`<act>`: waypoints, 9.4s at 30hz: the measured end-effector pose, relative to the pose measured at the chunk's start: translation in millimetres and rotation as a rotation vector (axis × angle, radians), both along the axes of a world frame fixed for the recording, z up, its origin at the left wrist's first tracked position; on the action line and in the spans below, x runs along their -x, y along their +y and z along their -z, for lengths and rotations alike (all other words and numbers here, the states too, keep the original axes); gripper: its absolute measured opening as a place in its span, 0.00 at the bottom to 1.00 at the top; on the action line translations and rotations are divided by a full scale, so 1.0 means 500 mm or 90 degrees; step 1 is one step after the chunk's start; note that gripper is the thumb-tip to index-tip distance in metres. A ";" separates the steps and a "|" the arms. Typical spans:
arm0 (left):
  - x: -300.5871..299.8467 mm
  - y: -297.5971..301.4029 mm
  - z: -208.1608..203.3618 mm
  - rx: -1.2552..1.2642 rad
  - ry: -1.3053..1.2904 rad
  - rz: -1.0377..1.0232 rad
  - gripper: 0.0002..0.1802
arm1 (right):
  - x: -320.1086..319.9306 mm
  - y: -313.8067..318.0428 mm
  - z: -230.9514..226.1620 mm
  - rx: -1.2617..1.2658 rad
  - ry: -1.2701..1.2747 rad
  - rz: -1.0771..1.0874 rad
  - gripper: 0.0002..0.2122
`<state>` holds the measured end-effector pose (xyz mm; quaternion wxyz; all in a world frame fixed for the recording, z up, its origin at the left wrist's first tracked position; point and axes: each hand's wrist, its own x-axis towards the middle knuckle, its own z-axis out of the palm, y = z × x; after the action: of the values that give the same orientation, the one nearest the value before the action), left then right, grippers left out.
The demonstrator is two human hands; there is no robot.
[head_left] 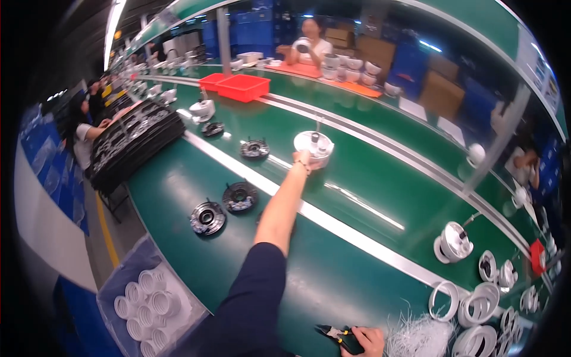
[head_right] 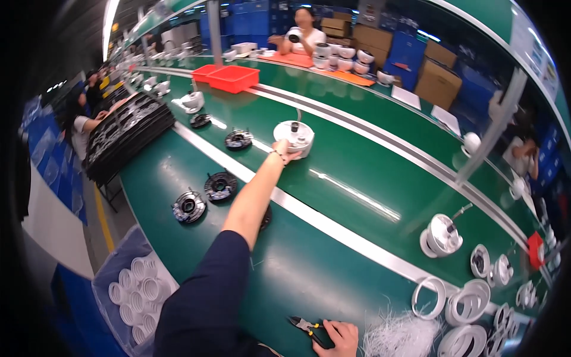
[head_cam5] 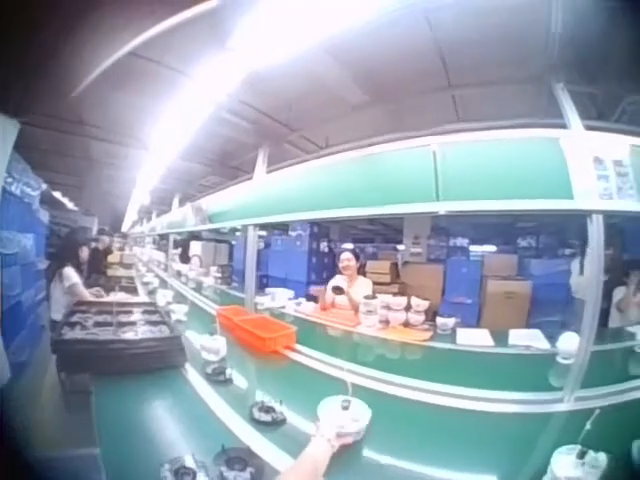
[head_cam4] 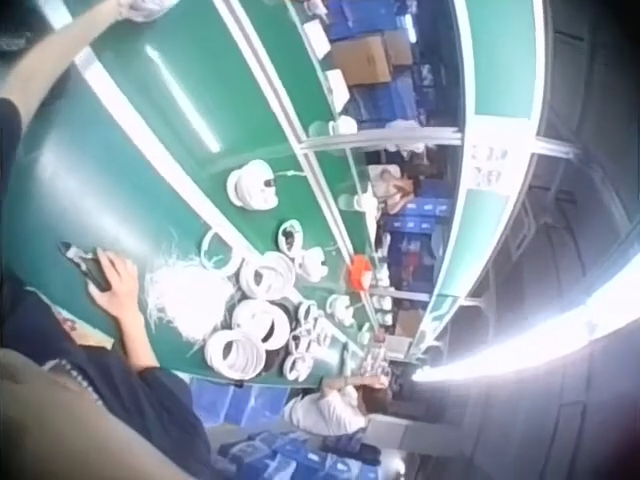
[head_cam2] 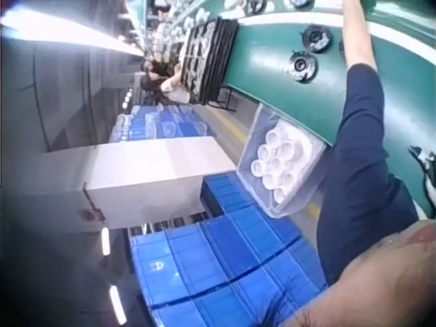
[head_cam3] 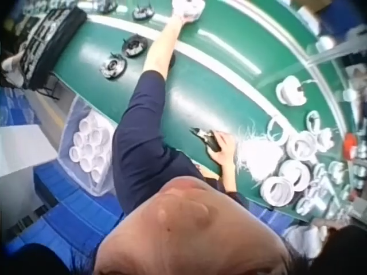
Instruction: Assembling electronic camera components on an industrial assembly line.
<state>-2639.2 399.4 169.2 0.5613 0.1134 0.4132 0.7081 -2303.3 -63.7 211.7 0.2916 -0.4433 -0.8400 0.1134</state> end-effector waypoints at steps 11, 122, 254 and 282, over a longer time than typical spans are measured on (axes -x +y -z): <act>-0.203 -0.478 -0.181 -0.218 0.213 0.326 0.31 | -0.029 0.072 -0.169 -0.189 -0.008 0.156 0.23; -0.084 -0.279 -0.230 -0.270 0.929 0.118 0.09 | 0.031 0.266 -0.189 0.222 -0.131 0.269 0.48; 0.130 -0.021 -0.138 0.061 1.256 0.331 0.24 | -0.064 -0.005 -0.304 -0.303 -0.005 0.796 0.11; 0.097 -0.289 -0.259 -0.349 0.136 0.199 0.15 | 0.393 0.369 -0.152 0.205 -0.160 0.110 0.53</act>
<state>-2687.7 254.7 298.6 0.5648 0.3960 0.2413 0.6826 -2499.5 120.7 287.6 0.1190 -0.5648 -0.7999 0.1646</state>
